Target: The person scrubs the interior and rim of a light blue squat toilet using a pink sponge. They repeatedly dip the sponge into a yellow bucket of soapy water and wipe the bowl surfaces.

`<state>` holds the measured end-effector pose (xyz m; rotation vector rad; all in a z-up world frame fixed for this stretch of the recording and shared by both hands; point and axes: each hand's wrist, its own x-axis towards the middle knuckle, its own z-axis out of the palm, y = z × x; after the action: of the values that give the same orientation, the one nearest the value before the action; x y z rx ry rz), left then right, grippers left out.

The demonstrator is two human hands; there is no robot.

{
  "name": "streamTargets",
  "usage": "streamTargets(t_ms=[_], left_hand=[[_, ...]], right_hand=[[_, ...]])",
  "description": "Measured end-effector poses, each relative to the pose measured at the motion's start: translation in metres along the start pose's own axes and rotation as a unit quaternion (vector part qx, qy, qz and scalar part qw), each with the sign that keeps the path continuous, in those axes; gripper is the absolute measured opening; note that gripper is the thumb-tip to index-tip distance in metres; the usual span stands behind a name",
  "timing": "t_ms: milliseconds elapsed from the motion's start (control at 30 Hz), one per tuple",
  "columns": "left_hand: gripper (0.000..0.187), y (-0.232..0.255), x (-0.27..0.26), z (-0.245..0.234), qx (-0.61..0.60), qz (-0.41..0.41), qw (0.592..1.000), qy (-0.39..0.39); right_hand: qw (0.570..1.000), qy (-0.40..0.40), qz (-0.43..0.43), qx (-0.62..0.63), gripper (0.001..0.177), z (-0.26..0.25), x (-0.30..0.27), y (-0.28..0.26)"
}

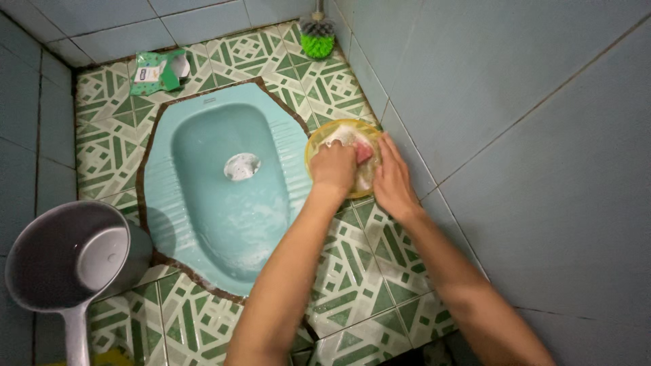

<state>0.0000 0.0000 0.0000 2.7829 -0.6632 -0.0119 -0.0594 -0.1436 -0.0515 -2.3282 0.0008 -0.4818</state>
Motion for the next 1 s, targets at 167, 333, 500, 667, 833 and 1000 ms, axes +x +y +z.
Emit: streamTargets(t_ms=[167, 333, 500, 667, 833, 1000], left_hand=[[0.023, -0.003, -0.001, -0.008, -0.043, 0.005, 0.99, -0.131], [0.022, -0.017, 0.015, -0.002, -0.026, -0.009, 0.995, -0.092], [0.019, -0.006, 0.018, 0.018, -0.011, 0.009, 1.0, 0.005], [0.027, 0.002, 0.007, 0.0, -0.047, -0.001, 0.996, -0.074], [0.039, -0.01, 0.003, -0.018, -0.046, 0.009, 0.991, -0.123], [0.019, 0.004, 0.005, 0.01, -0.028, -0.001, 0.999, 0.046]], right_hand=[[0.998, 0.039, -0.041, 0.015, 0.062, 0.004, -0.001, 0.005], [0.997, 0.055, -0.039, 0.03, 0.059, 0.009, -0.001, 0.011], [0.998, 0.059, -0.035, 0.003, 0.056, 0.011, 0.0, 0.014], [0.998, 0.064, -0.017, 0.022, 0.059, 0.011, 0.002, 0.009], [0.997, 0.068, -0.012, 0.022, 0.061, 0.011, 0.001, 0.004], [0.995, 0.096, -0.002, 0.017, 0.056, 0.017, 0.0, 0.004]])
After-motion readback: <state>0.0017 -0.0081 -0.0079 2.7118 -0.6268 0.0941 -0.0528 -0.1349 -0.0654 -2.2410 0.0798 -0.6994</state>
